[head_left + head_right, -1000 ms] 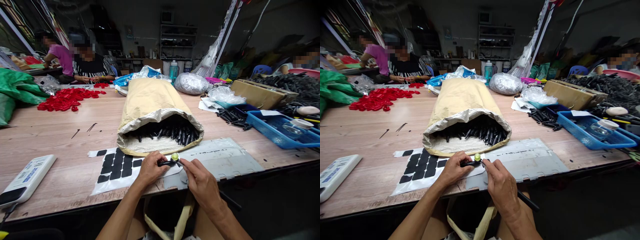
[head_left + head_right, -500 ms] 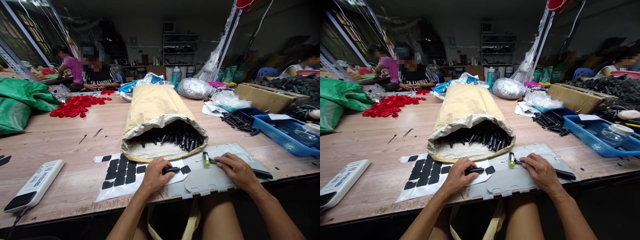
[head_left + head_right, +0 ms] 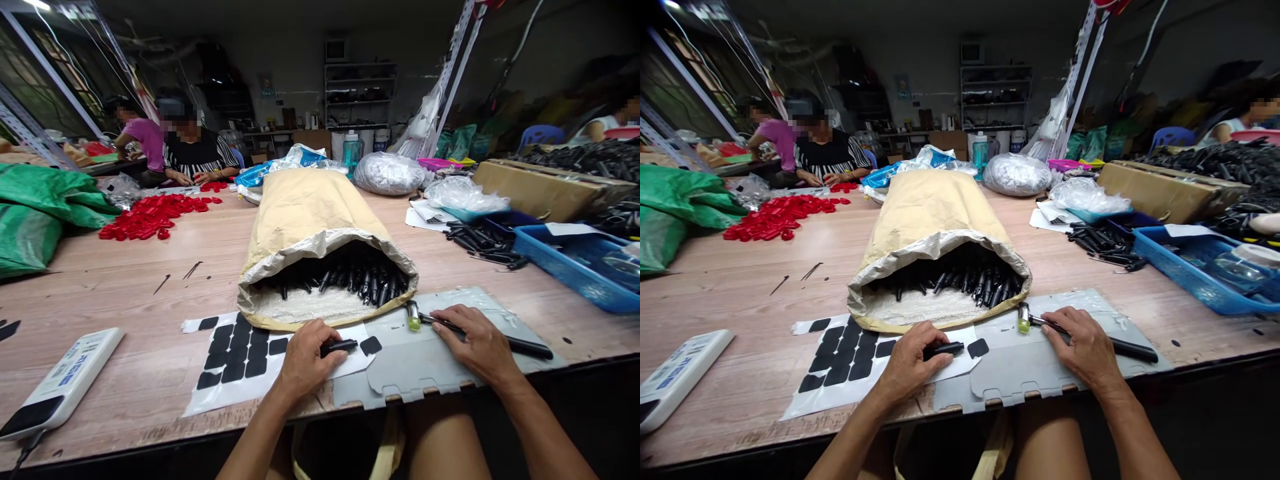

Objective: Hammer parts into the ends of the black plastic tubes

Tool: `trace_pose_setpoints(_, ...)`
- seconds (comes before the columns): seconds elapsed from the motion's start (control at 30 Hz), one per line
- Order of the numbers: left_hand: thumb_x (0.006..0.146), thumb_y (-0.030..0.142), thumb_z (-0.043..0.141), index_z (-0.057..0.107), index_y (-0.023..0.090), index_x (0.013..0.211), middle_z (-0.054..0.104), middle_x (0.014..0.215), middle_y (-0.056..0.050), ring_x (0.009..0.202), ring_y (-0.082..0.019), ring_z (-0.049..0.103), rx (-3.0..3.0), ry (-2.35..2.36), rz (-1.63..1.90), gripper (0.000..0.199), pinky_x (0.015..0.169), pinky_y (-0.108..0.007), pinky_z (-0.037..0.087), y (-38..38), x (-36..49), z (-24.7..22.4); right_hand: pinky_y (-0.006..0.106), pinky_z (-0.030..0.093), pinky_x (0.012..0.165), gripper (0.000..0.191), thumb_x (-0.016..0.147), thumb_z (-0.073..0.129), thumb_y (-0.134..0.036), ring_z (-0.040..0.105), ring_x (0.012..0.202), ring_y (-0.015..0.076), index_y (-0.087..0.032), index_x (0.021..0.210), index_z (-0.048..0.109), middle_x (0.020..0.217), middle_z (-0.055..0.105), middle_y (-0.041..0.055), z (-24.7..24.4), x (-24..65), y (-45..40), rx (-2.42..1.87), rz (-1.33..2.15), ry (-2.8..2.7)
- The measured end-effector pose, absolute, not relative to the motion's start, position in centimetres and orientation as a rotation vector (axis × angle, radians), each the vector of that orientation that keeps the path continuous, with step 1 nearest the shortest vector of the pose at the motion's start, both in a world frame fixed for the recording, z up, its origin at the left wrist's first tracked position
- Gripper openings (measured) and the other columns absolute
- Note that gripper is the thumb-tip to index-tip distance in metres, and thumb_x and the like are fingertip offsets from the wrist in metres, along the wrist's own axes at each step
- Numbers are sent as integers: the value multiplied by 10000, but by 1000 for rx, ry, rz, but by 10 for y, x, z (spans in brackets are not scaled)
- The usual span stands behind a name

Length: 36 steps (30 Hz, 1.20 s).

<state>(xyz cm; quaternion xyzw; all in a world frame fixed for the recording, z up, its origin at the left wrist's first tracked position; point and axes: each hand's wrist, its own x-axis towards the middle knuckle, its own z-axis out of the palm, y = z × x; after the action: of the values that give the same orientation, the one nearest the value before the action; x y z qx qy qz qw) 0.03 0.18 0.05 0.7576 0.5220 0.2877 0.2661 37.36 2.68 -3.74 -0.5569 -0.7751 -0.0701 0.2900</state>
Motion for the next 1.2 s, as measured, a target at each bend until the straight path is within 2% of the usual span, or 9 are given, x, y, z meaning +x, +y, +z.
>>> trace_pose_setpoints(0.3,758,207,757,691,233,888,650,880,-7,883,-209,582,2076,1426,788,148,778,-325,410,0,2,-1,372,494,849,250,946,569,-416,632,947,224,-269,1085,715,982,706,34,-38,373,27,-1492,-169,-2045)
trace_pose_setpoints(0.43,741,255,800,665,231,879,658,884,-6,870,-211,585,2139,1470,790,195,765,-326,412,2,5,-5,389,500,855,260,941,563,-438,633,946,233,-278,1068,725,987,705,40,-38,374,28,-1517,-146,-2039)
trace_pose_setpoints(0.87,915,400,676,655,215,934,642,885,-22,851,-197,569,2266,1460,754,187,767,-320,421,2,5,-8,378,501,837,262,885,602,-470,618,979,242,-295,1003,758,1034,684,42,-35,370,30,-1606,-192,-1986)
trace_pose_setpoints(1.2,993,390,539,654,211,962,644,930,-39,917,-205,587,2352,1443,783,214,821,-324,440,-4,7,-5,381,490,847,270,876,610,-471,622,967,244,-281,985,768,1001,691,50,-38,369,31,-1582,-198,-1965)
